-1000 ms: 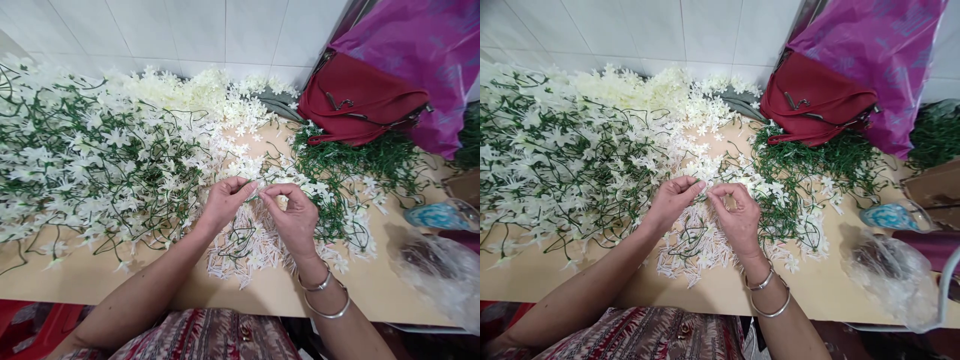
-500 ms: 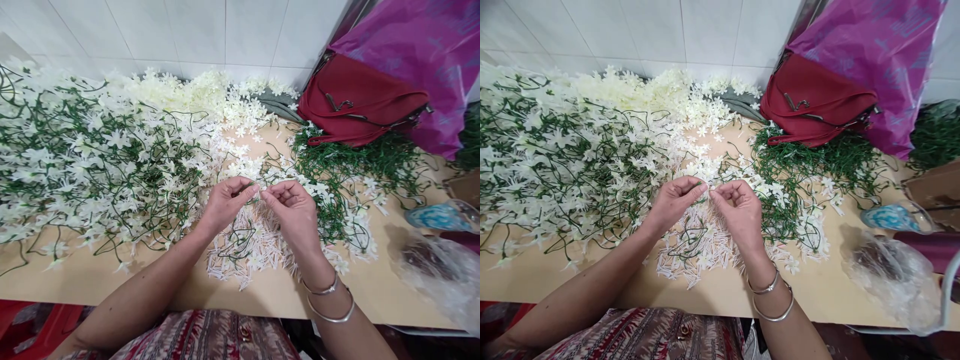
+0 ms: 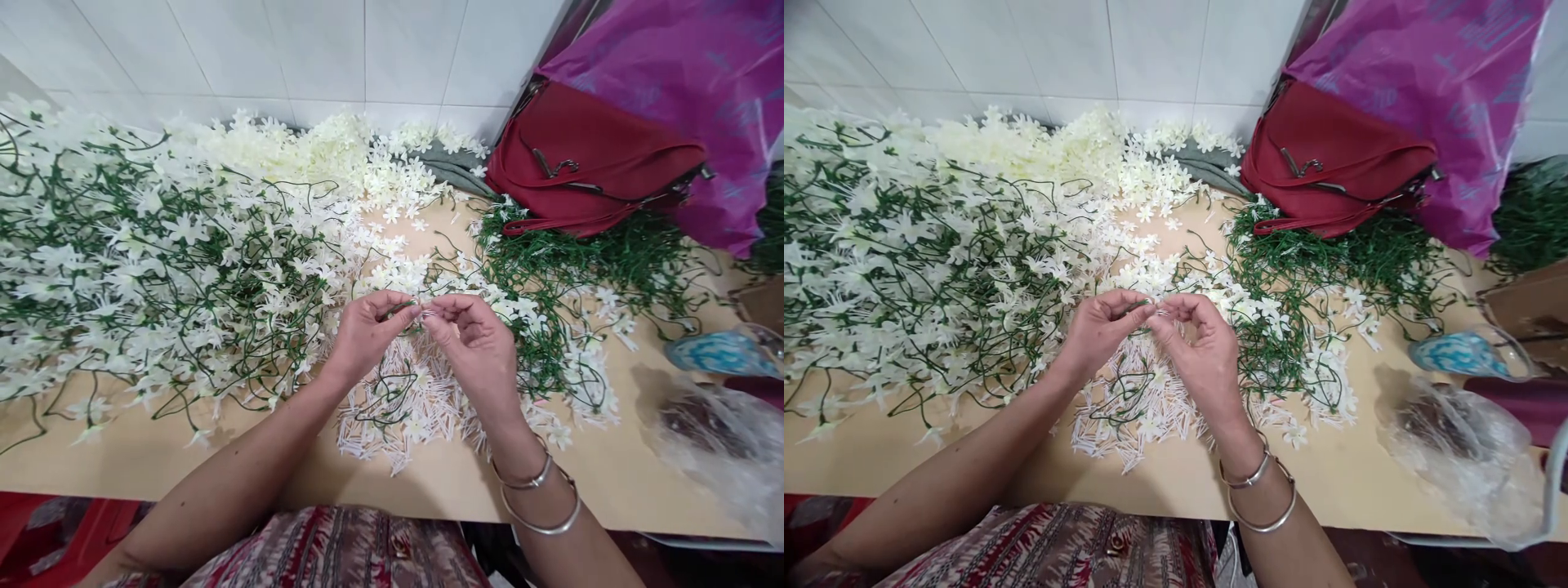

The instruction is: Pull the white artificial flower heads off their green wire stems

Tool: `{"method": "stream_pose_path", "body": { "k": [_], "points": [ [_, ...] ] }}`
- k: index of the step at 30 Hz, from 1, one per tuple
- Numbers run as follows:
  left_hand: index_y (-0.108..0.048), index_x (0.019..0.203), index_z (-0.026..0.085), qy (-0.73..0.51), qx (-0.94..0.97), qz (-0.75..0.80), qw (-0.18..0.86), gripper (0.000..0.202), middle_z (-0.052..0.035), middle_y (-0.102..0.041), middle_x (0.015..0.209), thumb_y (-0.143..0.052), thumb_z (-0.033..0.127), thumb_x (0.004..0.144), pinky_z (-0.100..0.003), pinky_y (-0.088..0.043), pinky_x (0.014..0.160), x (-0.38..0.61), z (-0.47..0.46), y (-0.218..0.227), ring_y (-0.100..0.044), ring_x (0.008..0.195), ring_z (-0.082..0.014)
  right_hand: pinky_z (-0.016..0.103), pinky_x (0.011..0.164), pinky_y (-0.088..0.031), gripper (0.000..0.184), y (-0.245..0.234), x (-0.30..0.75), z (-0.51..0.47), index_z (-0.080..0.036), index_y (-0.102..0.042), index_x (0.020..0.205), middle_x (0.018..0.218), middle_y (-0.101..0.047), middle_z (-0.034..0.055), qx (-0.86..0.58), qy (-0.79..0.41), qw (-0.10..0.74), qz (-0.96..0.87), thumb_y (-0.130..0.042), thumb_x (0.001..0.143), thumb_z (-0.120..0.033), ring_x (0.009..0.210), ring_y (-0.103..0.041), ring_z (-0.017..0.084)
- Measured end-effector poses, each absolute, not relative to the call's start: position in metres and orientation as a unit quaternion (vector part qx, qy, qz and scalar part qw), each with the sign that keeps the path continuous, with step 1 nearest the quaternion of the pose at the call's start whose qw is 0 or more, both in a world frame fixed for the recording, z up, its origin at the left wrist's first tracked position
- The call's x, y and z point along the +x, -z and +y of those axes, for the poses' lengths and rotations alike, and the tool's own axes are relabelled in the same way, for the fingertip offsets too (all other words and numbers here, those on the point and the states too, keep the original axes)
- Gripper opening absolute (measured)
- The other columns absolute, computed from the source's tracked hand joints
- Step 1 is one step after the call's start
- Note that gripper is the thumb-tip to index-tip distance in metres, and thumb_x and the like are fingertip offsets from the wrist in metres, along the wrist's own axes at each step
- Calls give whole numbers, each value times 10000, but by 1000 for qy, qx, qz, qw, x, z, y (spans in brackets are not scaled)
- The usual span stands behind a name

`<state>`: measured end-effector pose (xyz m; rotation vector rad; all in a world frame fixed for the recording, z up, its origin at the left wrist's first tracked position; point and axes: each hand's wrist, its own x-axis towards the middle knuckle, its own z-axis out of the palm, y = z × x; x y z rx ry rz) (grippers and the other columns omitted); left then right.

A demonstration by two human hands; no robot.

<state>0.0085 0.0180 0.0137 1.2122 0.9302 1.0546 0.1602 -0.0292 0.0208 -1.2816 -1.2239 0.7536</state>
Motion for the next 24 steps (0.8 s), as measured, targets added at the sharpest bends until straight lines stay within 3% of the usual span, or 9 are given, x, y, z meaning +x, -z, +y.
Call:
{"method": "stream_pose_path", "body": {
  "k": [4, 10, 14, 21, 24],
  "points": [
    [-761, 901, 191, -445, 517, 391, 617, 275, -21, -775, 839, -861, 399, 752, -292, -576, 753, 7, 18, -16, -676, 764, -138, 394, 878, -552, 26, -23, 158, -32, -266, -710, 929, 925, -739, 27, -554, -173, 538, -612, -689, 928, -250, 887, -686, 203],
    [-755, 833, 210, -429, 557, 395, 592, 151, 8, -693, 755, -729, 352, 877, -248, -496, 627, 8, 16, -19, -563, 666, -103, 362, 815, -525, 116, -22, 158, -32, -249, -667, 809, 837, -718, 7, -574, -138, 540, -600, -699, 903, -188, 821, -676, 192],
    [-761, 836, 222, -432, 547, 388, 603, 111, -5, -728, 798, -731, 322, 871, -268, -539, 673, 10, 17, -17, -598, 701, -118, 348, 759, -500, 148, -20, 157, -33, -248, -625, 785, 793, -702, -1, -590, -131, 523, -601, -688, 914, -211, 737, -634, 178],
    [-774, 869, 179, -452, 524, 347, 633, 114, -26, -762, 864, -758, 288, 840, -272, -557, 782, 15, 13, -15, -666, 796, -130, 367, 767, -407, 247, -18, 152, -35, -251, -521, 770, 729, -639, 15, -558, 87, 419, -711, -560, 934, -70, 730, -542, 195],
    [-763, 860, 169, -463, 537, 349, 613, 115, -24, -741, 834, -730, 279, 868, -255, -538, 771, 17, 9, -18, -658, 792, -129, 354, 745, -398, 259, -19, 149, -35, -253, -494, 768, 706, -598, 5, -562, 121, 419, -703, -563, 905, -45, 729, -523, 197]
  ]
}}
